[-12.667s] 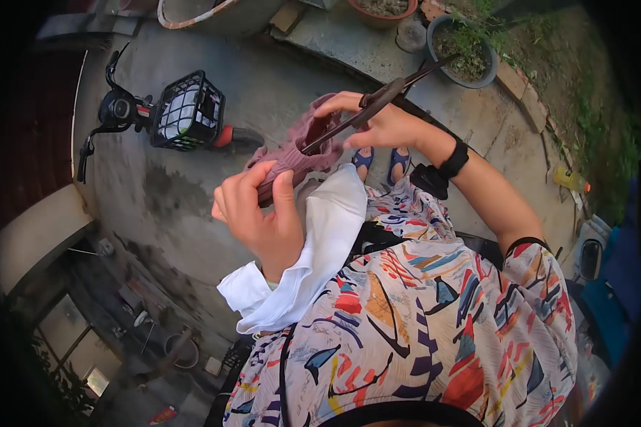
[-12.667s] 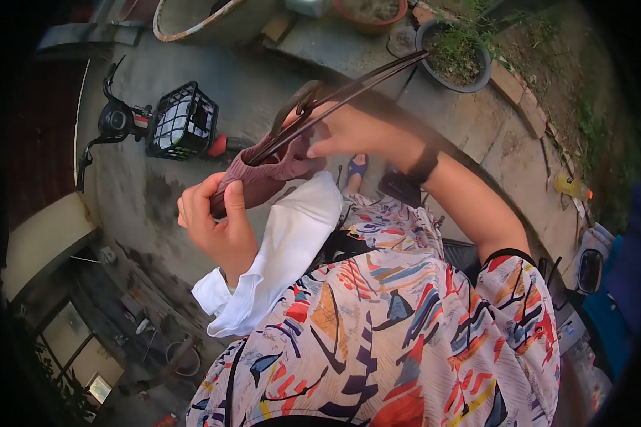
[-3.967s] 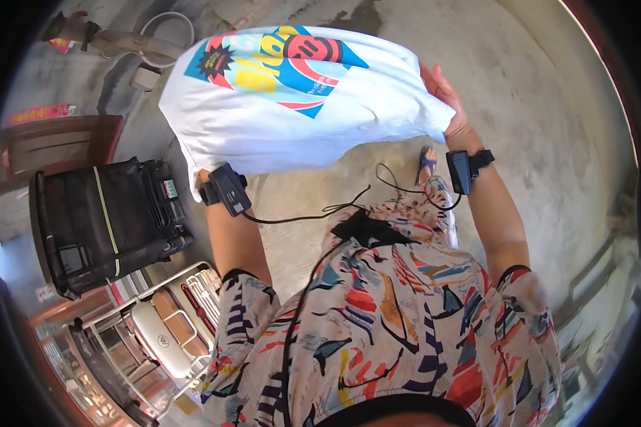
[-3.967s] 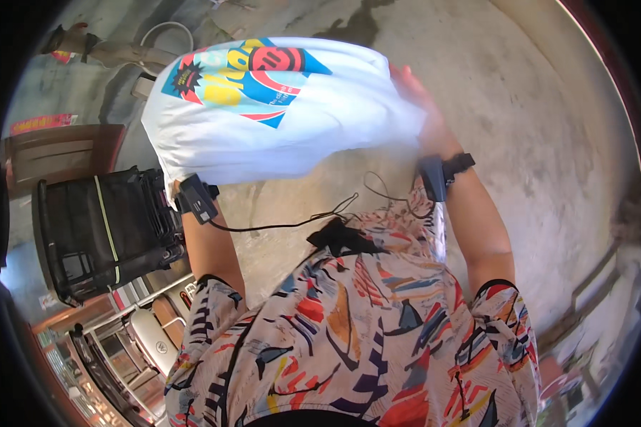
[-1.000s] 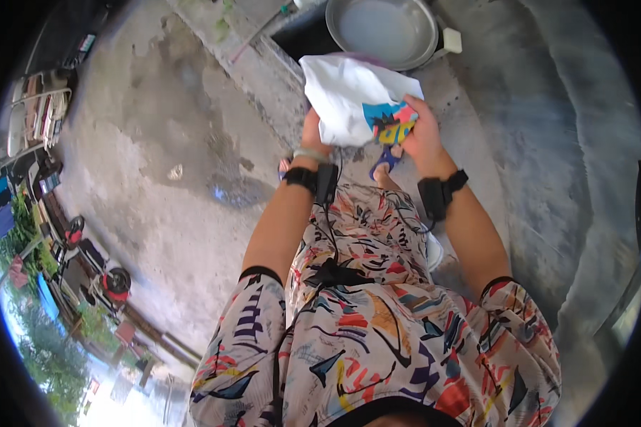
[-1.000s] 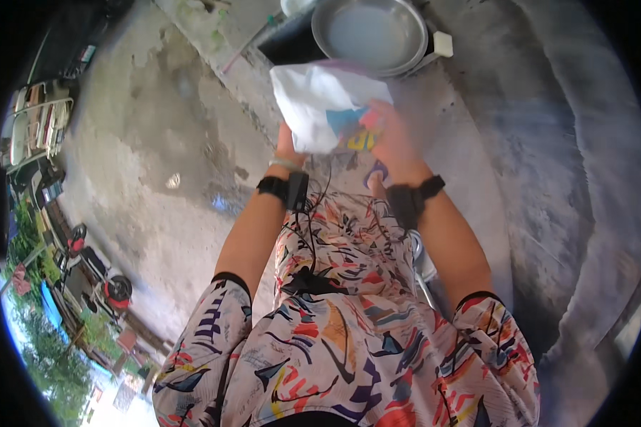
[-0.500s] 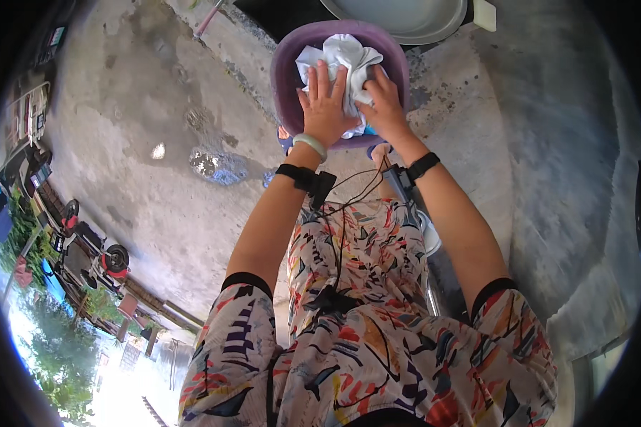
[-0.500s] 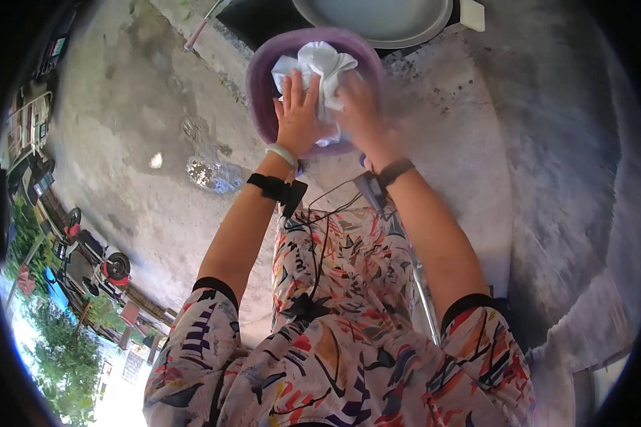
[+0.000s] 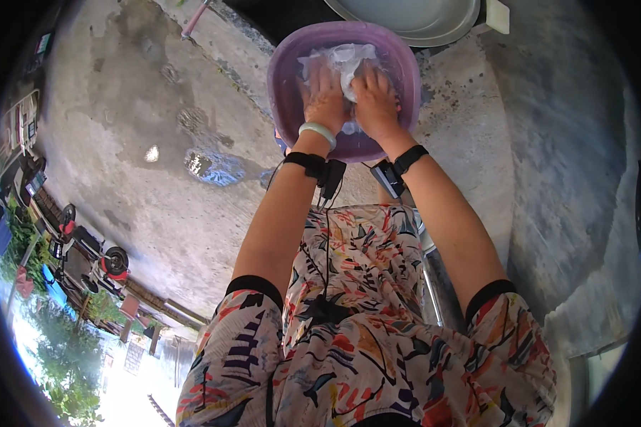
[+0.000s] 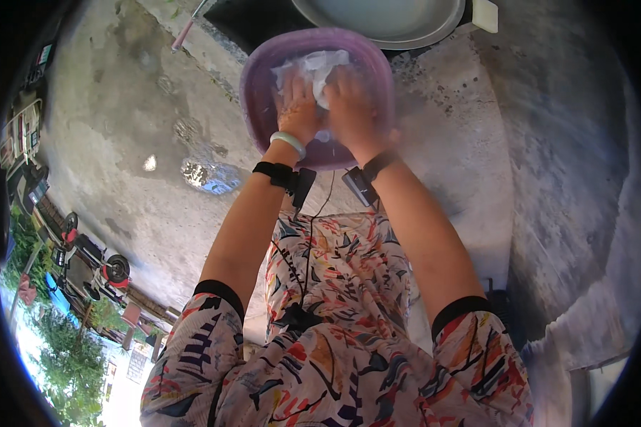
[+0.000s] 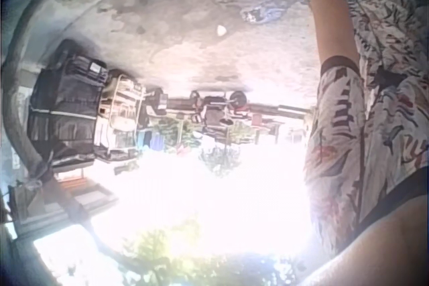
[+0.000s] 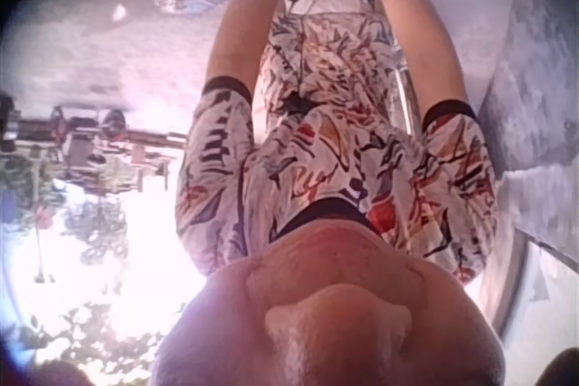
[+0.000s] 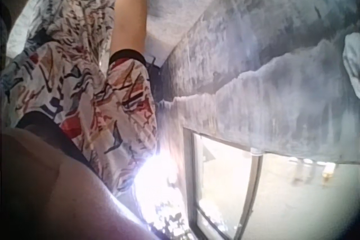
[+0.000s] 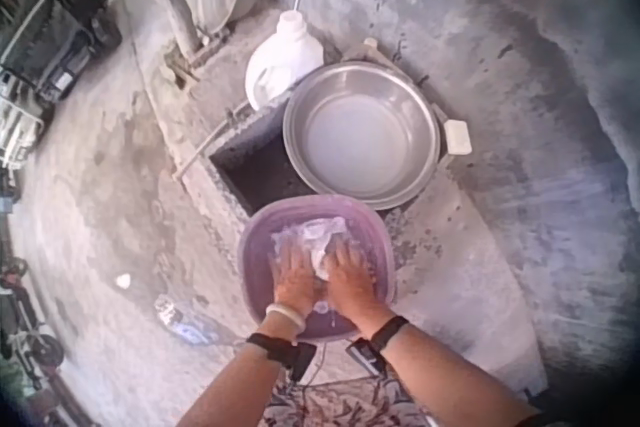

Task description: The person washes a shirt and shorts by hand in a basin, then hangs them on a clothesline using hangers.

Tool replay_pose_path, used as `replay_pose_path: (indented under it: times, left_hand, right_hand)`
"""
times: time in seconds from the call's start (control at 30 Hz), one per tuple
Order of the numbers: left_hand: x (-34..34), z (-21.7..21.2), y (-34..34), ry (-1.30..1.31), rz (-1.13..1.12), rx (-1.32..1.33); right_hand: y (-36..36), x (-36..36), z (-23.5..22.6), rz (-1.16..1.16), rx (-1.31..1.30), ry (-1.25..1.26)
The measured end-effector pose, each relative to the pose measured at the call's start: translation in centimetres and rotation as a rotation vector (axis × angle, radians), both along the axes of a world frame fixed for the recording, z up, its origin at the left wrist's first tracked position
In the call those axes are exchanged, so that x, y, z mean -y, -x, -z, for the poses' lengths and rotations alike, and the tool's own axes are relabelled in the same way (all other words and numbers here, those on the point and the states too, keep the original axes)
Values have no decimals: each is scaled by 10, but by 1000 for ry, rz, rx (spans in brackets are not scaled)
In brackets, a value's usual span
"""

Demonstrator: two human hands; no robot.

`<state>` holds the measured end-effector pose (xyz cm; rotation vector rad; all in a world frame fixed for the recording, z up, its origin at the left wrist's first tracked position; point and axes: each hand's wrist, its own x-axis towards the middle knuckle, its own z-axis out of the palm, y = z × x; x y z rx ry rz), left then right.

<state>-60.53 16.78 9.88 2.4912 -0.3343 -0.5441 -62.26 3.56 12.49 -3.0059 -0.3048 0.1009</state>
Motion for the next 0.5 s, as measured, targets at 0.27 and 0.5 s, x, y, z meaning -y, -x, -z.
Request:
replay_pose_path:
  times: [0.27,0.5]
  left_hand:
    - [8,55,16,3,-53,95]
    - [-1,39,22,221,-85,86]
  right_hand:
    - [12,-8,19,48,-84,4]
    - [8,-6,8,38,-111,-101]
